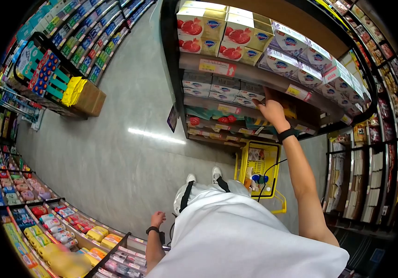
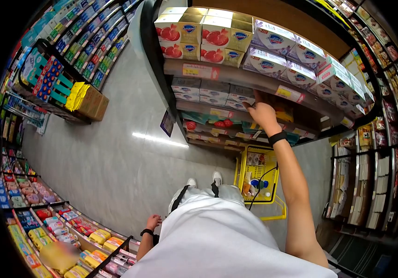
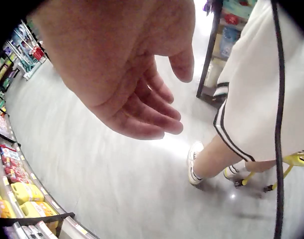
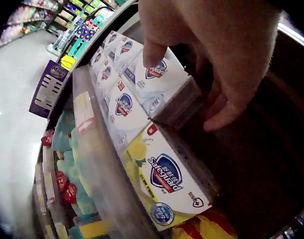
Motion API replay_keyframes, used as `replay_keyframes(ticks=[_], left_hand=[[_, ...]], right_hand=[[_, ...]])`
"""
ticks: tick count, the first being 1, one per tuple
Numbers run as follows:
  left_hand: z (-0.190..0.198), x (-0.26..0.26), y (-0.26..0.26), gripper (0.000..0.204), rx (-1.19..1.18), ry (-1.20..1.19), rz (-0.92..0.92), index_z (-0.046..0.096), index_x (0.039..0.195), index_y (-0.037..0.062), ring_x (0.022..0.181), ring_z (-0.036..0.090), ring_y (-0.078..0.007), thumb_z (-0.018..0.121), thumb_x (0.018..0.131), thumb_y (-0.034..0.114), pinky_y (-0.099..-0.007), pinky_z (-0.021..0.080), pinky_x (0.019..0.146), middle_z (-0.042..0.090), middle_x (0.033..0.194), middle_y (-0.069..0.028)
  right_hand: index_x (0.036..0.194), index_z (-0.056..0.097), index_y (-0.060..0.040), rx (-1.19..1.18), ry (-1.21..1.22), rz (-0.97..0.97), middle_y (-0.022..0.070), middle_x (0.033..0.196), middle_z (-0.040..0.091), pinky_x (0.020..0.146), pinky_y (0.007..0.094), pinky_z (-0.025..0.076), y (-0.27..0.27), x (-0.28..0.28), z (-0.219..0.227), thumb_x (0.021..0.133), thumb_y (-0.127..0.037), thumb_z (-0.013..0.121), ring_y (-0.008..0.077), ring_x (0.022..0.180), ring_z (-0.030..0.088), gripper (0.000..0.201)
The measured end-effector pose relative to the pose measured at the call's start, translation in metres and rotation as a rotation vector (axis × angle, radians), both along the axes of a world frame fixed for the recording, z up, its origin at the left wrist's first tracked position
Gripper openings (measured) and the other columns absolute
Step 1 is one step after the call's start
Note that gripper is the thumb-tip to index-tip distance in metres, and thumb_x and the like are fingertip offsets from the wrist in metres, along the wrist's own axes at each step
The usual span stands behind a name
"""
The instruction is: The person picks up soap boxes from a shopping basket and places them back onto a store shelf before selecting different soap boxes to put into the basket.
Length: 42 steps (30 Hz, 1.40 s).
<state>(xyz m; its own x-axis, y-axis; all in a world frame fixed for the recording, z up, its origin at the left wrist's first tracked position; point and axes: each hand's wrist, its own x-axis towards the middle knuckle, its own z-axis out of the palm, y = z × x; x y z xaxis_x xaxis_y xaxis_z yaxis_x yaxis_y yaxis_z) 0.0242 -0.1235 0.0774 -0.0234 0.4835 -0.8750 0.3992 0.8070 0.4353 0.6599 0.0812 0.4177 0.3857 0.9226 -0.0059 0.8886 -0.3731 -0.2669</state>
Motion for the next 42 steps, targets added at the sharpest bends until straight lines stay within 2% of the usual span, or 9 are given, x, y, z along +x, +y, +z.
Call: replay_keyframes(ticks=[3, 12, 13, 17, 18, 20, 24, 30, 42], left_hand=[[0.001, -0.012, 0.017, 0.022, 0.039, -0.007, 0.000, 0.059, 0.099, 0.0057, 0.069, 0.064, -0.0160, 0.061, 0.086, 0.023, -0.0286, 0.045, 0.055, 0.064, 0.083, -0.0054], [0.013, -0.041, 0.039, 0.021, 0.144, 0.011, 0.002, 0.059, 0.098, 0.0056, 0.066, 0.062, -0.0133, 0.060, 0.087, 0.024, -0.0260, 0.044, 0.055, 0.064, 0.082, -0.0048], [0.013, -0.043, 0.038, 0.021, 0.187, 0.013, 0.036, 0.060, 0.097, 0.0054, 0.066, 0.061, -0.0131, 0.060, 0.088, 0.024, -0.0256, 0.044, 0.055, 0.064, 0.081, -0.0049], [0.003, -0.055, 0.012, 0.018, 0.203, -0.005, 0.134, 0.060, 0.095, 0.0050, 0.064, 0.061, -0.0129, 0.059, 0.088, 0.022, -0.0252, 0.044, 0.054, 0.064, 0.080, -0.0050], [0.000, -0.056, 0.000, 0.018, 0.200, -0.009, 0.160, 0.060, 0.095, 0.0051, 0.064, 0.060, -0.0128, 0.059, 0.088, 0.022, -0.0253, 0.044, 0.053, 0.064, 0.080, -0.0050], [-0.012, -0.060, -0.025, 0.018, 0.152, -0.019, 0.190, 0.059, 0.095, 0.0056, 0.063, 0.061, -0.0132, 0.059, 0.088, 0.022, -0.0255, 0.044, 0.052, 0.064, 0.080, -0.0048], [-0.012, -0.051, -0.076, 0.019, 0.026, -0.002, 0.265, 0.059, 0.097, 0.0067, 0.065, 0.063, -0.0153, 0.060, 0.088, 0.023, -0.0269, 0.046, 0.052, 0.064, 0.080, -0.0053], [0.025, -0.020, -0.112, 0.020, -0.008, 0.047, 0.204, 0.057, 0.101, 0.0072, 0.068, 0.064, -0.0172, 0.060, 0.087, 0.022, -0.0298, 0.048, 0.056, 0.065, 0.083, -0.0065], [0.003, -0.028, -0.087, 0.021, 0.019, -0.096, 0.333, 0.054, 0.103, 0.0061, 0.069, 0.063, -0.0165, 0.059, 0.089, 0.022, -0.0285, 0.048, 0.057, 0.066, 0.089, -0.0082]], right_hand=[[0.145, 0.031, -0.0066, 0.049, -0.075, -0.033, 0.0214, 0.070, 0.062, 0.059, 0.0450, 0.048, 0.007, -0.010, 0.002, 0.086, -0.049, 0.057, 0.0387, 0.067, 0.060, 0.077], [0.107, 0.059, -0.0033, 0.196, -0.216, 0.482, 0.0210, 0.082, 0.063, 0.068, 0.0459, 0.049, 0.056, -0.089, 0.018, 0.085, -0.044, 0.058, 0.0361, 0.079, 0.062, 0.046], [0.136, 0.041, -0.0069, -0.154, -0.155, 0.442, 0.0223, 0.104, 0.062, 0.079, 0.0457, 0.049, 0.068, -0.105, 0.039, 0.087, -0.043, 0.059, 0.0390, 0.094, 0.059, 0.064], [0.138, 0.038, -0.0058, 0.076, -0.019, 0.657, 0.0231, 0.129, 0.048, 0.095, 0.0439, 0.042, 0.123, -0.118, 0.014, 0.086, -0.035, 0.061, 0.0387, 0.114, 0.050, 0.064], [0.137, 0.038, -0.0052, 0.292, -0.091, 0.826, 0.0219, 0.127, 0.051, 0.094, 0.0437, 0.043, 0.140, -0.117, 0.003, 0.086, -0.031, 0.062, 0.0385, 0.111, 0.052, 0.062], [0.135, 0.039, -0.0047, 0.200, -0.086, 0.866, 0.0218, 0.124, 0.053, 0.093, 0.0438, 0.044, 0.162, -0.125, 0.002, 0.085, -0.028, 0.064, 0.0391, 0.108, 0.054, 0.061], [0.118, 0.056, -0.0048, 0.035, -0.084, 0.756, 0.0217, 0.113, 0.060, 0.090, 0.0435, 0.046, 0.173, -0.150, 0.027, 0.079, -0.024, 0.065, 0.0388, 0.104, 0.057, 0.045], [0.124, 0.049, -0.0011, 0.003, -0.206, 0.827, 0.0257, 0.111, 0.060, 0.087, 0.0440, 0.047, 0.184, -0.147, 0.019, 0.085, -0.024, 0.061, 0.0406, 0.100, 0.059, 0.046], [0.112, 0.058, 0.0006, 0.082, -0.135, 0.775, 0.0253, 0.100, 0.064, 0.081, 0.0440, 0.049, 0.184, -0.148, 0.013, 0.078, -0.018, 0.062, 0.0400, 0.092, 0.062, 0.039]])
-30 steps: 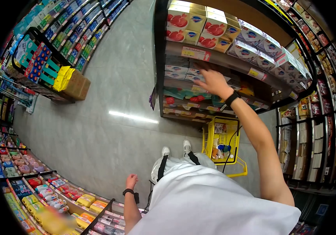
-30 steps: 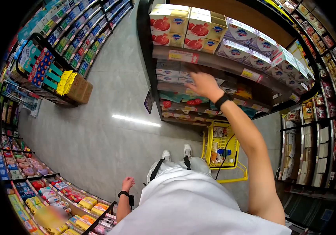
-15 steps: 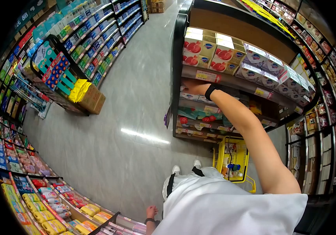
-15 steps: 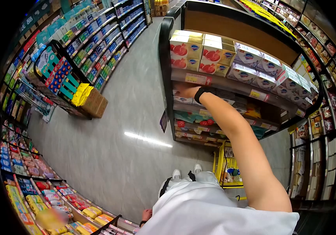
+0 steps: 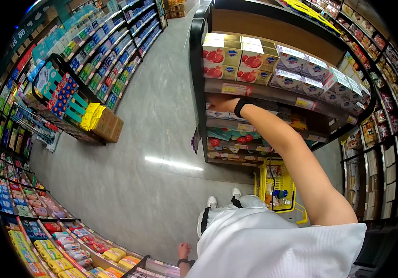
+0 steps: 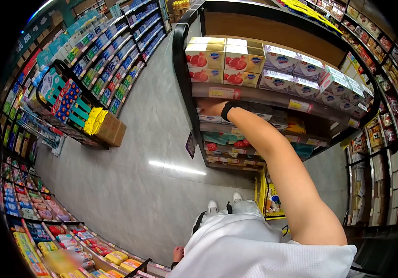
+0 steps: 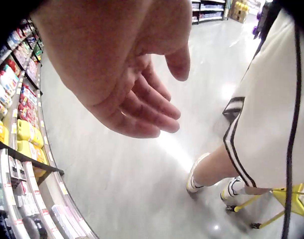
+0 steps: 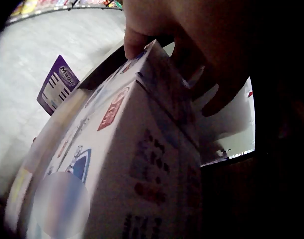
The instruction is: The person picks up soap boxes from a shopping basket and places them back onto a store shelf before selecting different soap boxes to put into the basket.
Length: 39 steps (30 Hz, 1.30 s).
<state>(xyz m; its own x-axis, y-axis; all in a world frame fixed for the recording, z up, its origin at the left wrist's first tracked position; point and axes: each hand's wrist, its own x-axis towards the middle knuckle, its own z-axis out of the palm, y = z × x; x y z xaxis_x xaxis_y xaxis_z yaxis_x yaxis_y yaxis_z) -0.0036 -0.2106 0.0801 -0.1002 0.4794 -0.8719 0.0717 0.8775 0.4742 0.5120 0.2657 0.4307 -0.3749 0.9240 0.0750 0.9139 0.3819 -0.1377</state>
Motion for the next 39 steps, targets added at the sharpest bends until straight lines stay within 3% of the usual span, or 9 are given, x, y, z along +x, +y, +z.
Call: replay_keyframes(ticks=[4, 10, 17, 19, 32, 35, 37, 39], left_hand=[[-0.001, -0.004, 0.013, 0.022, 0.050, 0.045, 0.058, 0.055, 0.104, 0.0059, 0.068, 0.063, -0.0158, 0.058, 0.089, 0.022, -0.0272, 0.046, 0.055, 0.066, 0.089, -0.0079], [0.000, -0.001, 0.015, 0.022, 0.078, 0.041, 0.025, 0.056, 0.104, 0.0054, 0.070, 0.064, -0.0160, 0.058, 0.089, 0.022, -0.0275, 0.046, 0.056, 0.067, 0.089, -0.0081], [-0.005, 0.011, -0.003, 0.018, 0.016, 0.053, -0.029, 0.059, 0.101, 0.0072, 0.072, 0.066, -0.0166, 0.056, 0.089, 0.021, -0.0283, 0.046, 0.055, 0.068, 0.087, -0.0074], [0.003, 0.016, -0.004, 0.018, 0.009, 0.072, -0.071, 0.059, 0.100, 0.0074, 0.072, 0.065, -0.0165, 0.056, 0.089, 0.021, -0.0280, 0.046, 0.056, 0.068, 0.088, -0.0071], [0.001, 0.022, 0.010, 0.021, 0.028, 0.033, 0.004, 0.057, 0.103, 0.0070, 0.073, 0.064, -0.0159, 0.057, 0.091, 0.024, -0.0305, 0.046, 0.063, 0.067, 0.091, -0.0071], [0.004, 0.025, 0.014, 0.021, 0.035, 0.044, -0.016, 0.057, 0.103, 0.0069, 0.073, 0.064, -0.0164, 0.057, 0.090, 0.024, -0.0306, 0.046, 0.062, 0.067, 0.091, -0.0070], [0.008, 0.028, 0.014, 0.021, 0.036, 0.055, -0.033, 0.057, 0.103, 0.0070, 0.073, 0.064, -0.0165, 0.057, 0.091, 0.024, -0.0306, 0.046, 0.062, 0.067, 0.091, -0.0070], [0.011, 0.031, 0.012, 0.021, 0.035, 0.064, -0.047, 0.057, 0.102, 0.0071, 0.073, 0.064, -0.0166, 0.057, 0.091, 0.024, -0.0307, 0.046, 0.062, 0.067, 0.091, -0.0069]], right_hand=[[0.120, 0.054, -0.0019, -0.104, -0.059, -0.040, 0.0241, 0.107, 0.063, 0.086, 0.0437, 0.048, -0.004, -0.004, 0.011, 0.084, -0.023, 0.060, 0.0386, 0.098, 0.061, 0.042], [0.121, 0.054, -0.0031, -0.013, -0.076, 0.027, 0.0236, 0.109, 0.062, 0.086, 0.0435, 0.048, 0.005, 0.002, -0.003, 0.083, -0.023, 0.060, 0.0390, 0.099, 0.060, 0.043], [0.124, 0.052, -0.0029, -0.096, -0.050, 0.040, 0.0228, 0.117, 0.059, 0.090, 0.0428, 0.047, 0.003, 0.004, 0.002, 0.084, -0.018, 0.059, 0.0390, 0.102, 0.059, 0.044], [0.107, 0.061, 0.0015, 0.068, 0.064, 0.117, 0.0248, 0.101, 0.063, 0.082, 0.0433, 0.048, 0.012, 0.010, -0.015, 0.075, -0.018, 0.067, 0.0390, 0.094, 0.061, 0.038], [0.106, 0.061, 0.0016, -0.010, 0.062, 0.063, 0.0250, 0.098, 0.064, 0.083, 0.0424, 0.048, 0.011, 0.005, -0.006, 0.076, -0.018, 0.067, 0.0391, 0.094, 0.062, 0.036], [0.108, 0.060, 0.0019, -0.095, 0.062, 0.026, 0.0252, 0.101, 0.064, 0.083, 0.0426, 0.048, 0.009, 0.005, -0.001, 0.076, -0.018, 0.066, 0.0391, 0.094, 0.062, 0.038], [0.120, 0.055, -0.0012, -0.073, -0.060, 0.016, 0.0241, 0.108, 0.062, 0.086, 0.0438, 0.047, -0.006, -0.001, 0.016, 0.084, -0.021, 0.061, 0.0376, 0.100, 0.060, 0.041], [0.123, 0.052, -0.0018, -0.095, -0.052, -0.017, 0.0244, 0.109, 0.062, 0.087, 0.0433, 0.047, -0.013, -0.003, 0.018, 0.084, -0.023, 0.062, 0.0378, 0.100, 0.060, 0.046]])
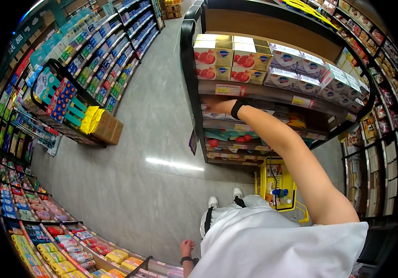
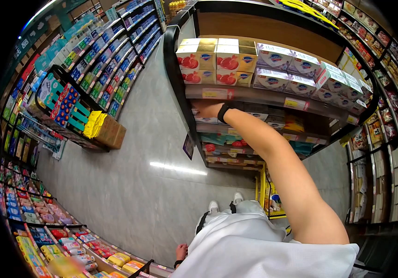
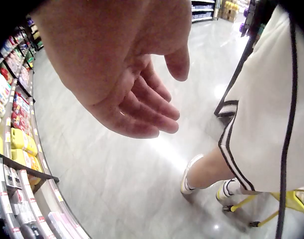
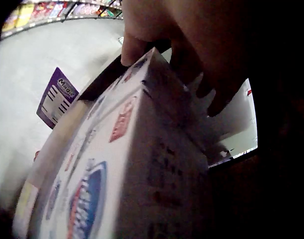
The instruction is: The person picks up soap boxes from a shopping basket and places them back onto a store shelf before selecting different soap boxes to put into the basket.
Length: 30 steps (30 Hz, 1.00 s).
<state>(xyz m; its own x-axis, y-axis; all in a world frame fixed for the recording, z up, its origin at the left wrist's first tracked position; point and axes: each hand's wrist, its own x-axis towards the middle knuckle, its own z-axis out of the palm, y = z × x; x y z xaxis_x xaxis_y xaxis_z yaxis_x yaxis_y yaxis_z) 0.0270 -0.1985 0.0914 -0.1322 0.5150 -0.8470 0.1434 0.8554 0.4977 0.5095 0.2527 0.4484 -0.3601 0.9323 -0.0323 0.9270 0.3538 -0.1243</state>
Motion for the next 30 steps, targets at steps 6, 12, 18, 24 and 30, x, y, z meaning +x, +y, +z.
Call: replay_keyframes(ticks=[6, 12, 18, 24, 30], left_hand=[[0.008, 0.001, -0.006, 0.019, -0.005, 0.010, -0.061, 0.058, 0.101, 0.0089, 0.072, 0.064, -0.0165, 0.058, 0.090, 0.025, -0.0313, 0.047, 0.061, 0.066, 0.087, -0.0057], [0.020, -0.003, 0.000, 0.020, -0.002, 0.046, -0.149, 0.057, 0.099, 0.0091, 0.071, 0.064, -0.0168, 0.059, 0.089, 0.026, -0.0319, 0.047, 0.061, 0.066, 0.085, -0.0056], [0.006, -0.009, 0.036, 0.022, -0.069, 0.029, -0.175, 0.058, 0.101, 0.0066, 0.072, 0.064, -0.0163, 0.059, 0.086, 0.023, -0.0287, 0.047, 0.061, 0.066, 0.087, -0.0061], [0.003, -0.004, 0.077, 0.019, 0.095, 0.068, -0.159, 0.058, 0.100, 0.0072, 0.073, 0.064, -0.0151, 0.056, 0.089, 0.023, -0.0284, 0.046, 0.061, 0.066, 0.088, -0.0060], [0.020, 0.017, 0.073, 0.018, 0.119, 0.063, -0.160, 0.058, 0.100, 0.0070, 0.074, 0.064, -0.0158, 0.055, 0.090, 0.022, -0.0289, 0.045, 0.062, 0.066, 0.089, -0.0062]], right_hand=[[0.135, 0.041, -0.0025, 0.229, 0.327, 0.085, 0.0285, 0.114, 0.057, 0.088, 0.0428, 0.046, -0.047, 0.030, -0.032, 0.082, -0.033, 0.064, 0.0415, 0.103, 0.057, 0.065], [0.148, 0.015, -0.0053, -0.200, 0.215, -0.246, 0.0308, 0.135, 0.042, 0.097, 0.0415, 0.039, -0.104, 0.083, 0.020, 0.086, -0.051, 0.057, 0.0422, 0.117, 0.048, 0.088], [0.135, 0.034, -0.0011, -0.130, 0.194, -0.238, 0.0254, 0.130, 0.047, 0.100, 0.0434, 0.036, -0.109, 0.136, 0.004, 0.083, -0.051, 0.064, 0.0390, 0.121, 0.045, 0.077], [0.128, 0.041, -0.0025, -0.026, 0.131, -0.244, 0.0224, 0.119, 0.053, 0.091, 0.0453, 0.041, -0.091, 0.150, -0.032, 0.084, -0.047, 0.064, 0.0391, 0.108, 0.052, 0.067], [0.125, 0.043, 0.0004, 0.004, 0.110, -0.213, 0.0241, 0.119, 0.052, 0.090, 0.0455, 0.042, -0.099, 0.141, -0.017, 0.086, -0.050, 0.060, 0.0414, 0.108, 0.051, 0.066]])
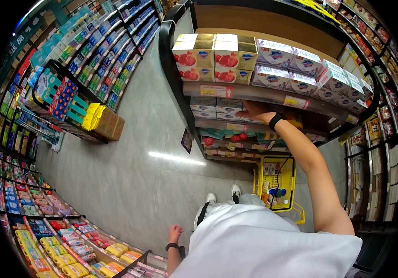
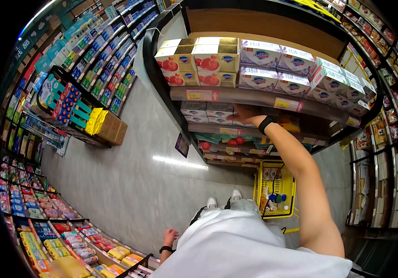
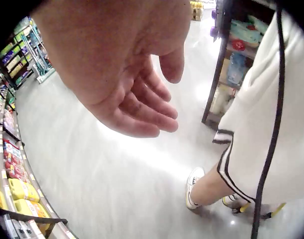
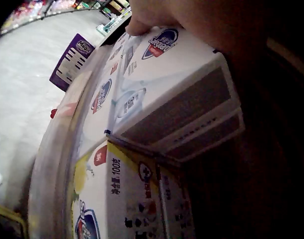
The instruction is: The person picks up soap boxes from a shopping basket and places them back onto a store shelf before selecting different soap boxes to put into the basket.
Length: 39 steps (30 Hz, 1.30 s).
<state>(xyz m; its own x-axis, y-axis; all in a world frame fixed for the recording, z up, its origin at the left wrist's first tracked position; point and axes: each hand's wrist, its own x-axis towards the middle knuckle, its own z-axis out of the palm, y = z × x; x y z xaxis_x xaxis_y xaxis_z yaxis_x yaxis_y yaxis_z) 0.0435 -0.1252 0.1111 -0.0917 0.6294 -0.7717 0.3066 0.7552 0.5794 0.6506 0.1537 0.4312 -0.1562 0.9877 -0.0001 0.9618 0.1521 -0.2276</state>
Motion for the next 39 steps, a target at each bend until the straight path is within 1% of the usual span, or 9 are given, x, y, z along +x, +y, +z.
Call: replay_keyframes(ticks=[10, 13, 19, 22, 24, 31, 36, 37, 39], left_hand=[[-0.003, 0.007, -0.031, 0.019, -0.108, 0.033, -0.081, 0.060, 0.101, 0.0071, 0.074, 0.065, -0.0173, 0.056, 0.089, 0.022, -0.0313, 0.047, 0.061, 0.067, 0.087, -0.0072], [-0.006, 0.004, -0.029, 0.022, -0.074, 0.071, -0.098, 0.060, 0.102, 0.0068, 0.074, 0.065, -0.0174, 0.057, 0.088, 0.024, -0.0314, 0.047, 0.062, 0.067, 0.088, -0.0075], [-0.010, 0.010, -0.017, 0.024, -0.092, 0.021, 0.002, 0.059, 0.103, 0.0059, 0.075, 0.065, -0.0177, 0.057, 0.088, 0.026, -0.0316, 0.047, 0.064, 0.067, 0.090, -0.0072], [-0.009, 0.011, -0.018, 0.023, -0.090, 0.016, -0.005, 0.059, 0.103, 0.0063, 0.075, 0.065, -0.0178, 0.056, 0.089, 0.025, -0.0319, 0.047, 0.065, 0.067, 0.090, -0.0068], [-0.010, 0.011, -0.018, 0.021, -0.103, -0.014, -0.009, 0.059, 0.101, 0.0068, 0.075, 0.065, -0.0177, 0.055, 0.090, 0.024, -0.0321, 0.047, 0.065, 0.067, 0.089, -0.0066], [-0.021, 0.005, -0.025, 0.018, -0.101, -0.040, 0.008, 0.058, 0.098, 0.0073, 0.075, 0.065, -0.0173, 0.055, 0.091, 0.024, -0.0320, 0.047, 0.064, 0.066, 0.087, -0.0061], [-0.026, 0.001, -0.030, 0.019, -0.144, -0.022, -0.014, 0.059, 0.097, 0.0067, 0.074, 0.065, -0.0166, 0.056, 0.089, 0.024, -0.0307, 0.048, 0.062, 0.066, 0.087, -0.0061], [-0.029, -0.001, -0.030, 0.019, -0.142, -0.023, -0.019, 0.059, 0.097, 0.0067, 0.074, 0.065, -0.0166, 0.056, 0.089, 0.024, -0.0307, 0.048, 0.062, 0.066, 0.087, -0.0061], [-0.032, -0.004, -0.028, 0.020, -0.138, -0.039, 0.005, 0.059, 0.100, 0.0072, 0.073, 0.064, -0.0167, 0.056, 0.089, 0.024, -0.0307, 0.048, 0.061, 0.066, 0.087, -0.0062]], right_hand=[[0.130, 0.040, -0.0033, 0.083, 0.034, -0.027, 0.0229, 0.125, 0.050, 0.095, 0.0459, 0.040, 0.004, 0.002, -0.010, 0.083, -0.046, 0.065, 0.0415, 0.114, 0.049, 0.068], [0.126, 0.044, -0.0021, -0.039, 0.026, -0.047, 0.0227, 0.120, 0.053, 0.093, 0.0454, 0.041, 0.006, 0.000, -0.005, 0.082, -0.046, 0.066, 0.0409, 0.110, 0.051, 0.065], [0.108, 0.050, 0.0033, 0.216, 0.000, 0.029, 0.0230, 0.100, 0.058, 0.081, 0.0429, 0.044, 0.008, 0.002, -0.021, 0.085, -0.048, 0.063, 0.0376, 0.091, 0.057, 0.058], [0.107, 0.050, 0.0034, 0.059, 0.041, -0.016, 0.0223, 0.098, 0.058, 0.079, 0.0426, 0.045, 0.005, -0.002, -0.009, 0.085, -0.049, 0.063, 0.0368, 0.089, 0.057, 0.058], [0.121, 0.046, 0.0012, -0.067, 0.042, -0.082, 0.0237, 0.114, 0.055, 0.090, 0.0441, 0.042, 0.004, -0.005, -0.003, 0.083, -0.050, 0.065, 0.0399, 0.106, 0.053, 0.066], [0.122, 0.045, 0.0022, -0.090, 0.042, -0.037, 0.0248, 0.116, 0.054, 0.090, 0.0431, 0.042, 0.007, -0.011, 0.007, 0.084, -0.053, 0.062, 0.0392, 0.105, 0.053, 0.069], [0.142, 0.027, -0.0026, -0.244, 0.055, -0.091, 0.0244, 0.142, 0.036, 0.104, 0.0411, 0.034, 0.033, -0.029, -0.004, 0.086, -0.055, 0.059, 0.0370, 0.130, 0.037, 0.083], [0.142, 0.027, -0.0026, -0.242, 0.054, -0.095, 0.0244, 0.142, 0.036, 0.104, 0.0411, 0.034, 0.037, -0.036, -0.007, 0.086, -0.055, 0.059, 0.0370, 0.130, 0.037, 0.083], [0.143, 0.026, -0.0041, 0.030, 0.107, 0.051, 0.0236, 0.145, 0.033, 0.105, 0.0412, 0.034, 0.043, -0.053, -0.006, 0.084, -0.052, 0.062, 0.0372, 0.131, 0.036, 0.084]])
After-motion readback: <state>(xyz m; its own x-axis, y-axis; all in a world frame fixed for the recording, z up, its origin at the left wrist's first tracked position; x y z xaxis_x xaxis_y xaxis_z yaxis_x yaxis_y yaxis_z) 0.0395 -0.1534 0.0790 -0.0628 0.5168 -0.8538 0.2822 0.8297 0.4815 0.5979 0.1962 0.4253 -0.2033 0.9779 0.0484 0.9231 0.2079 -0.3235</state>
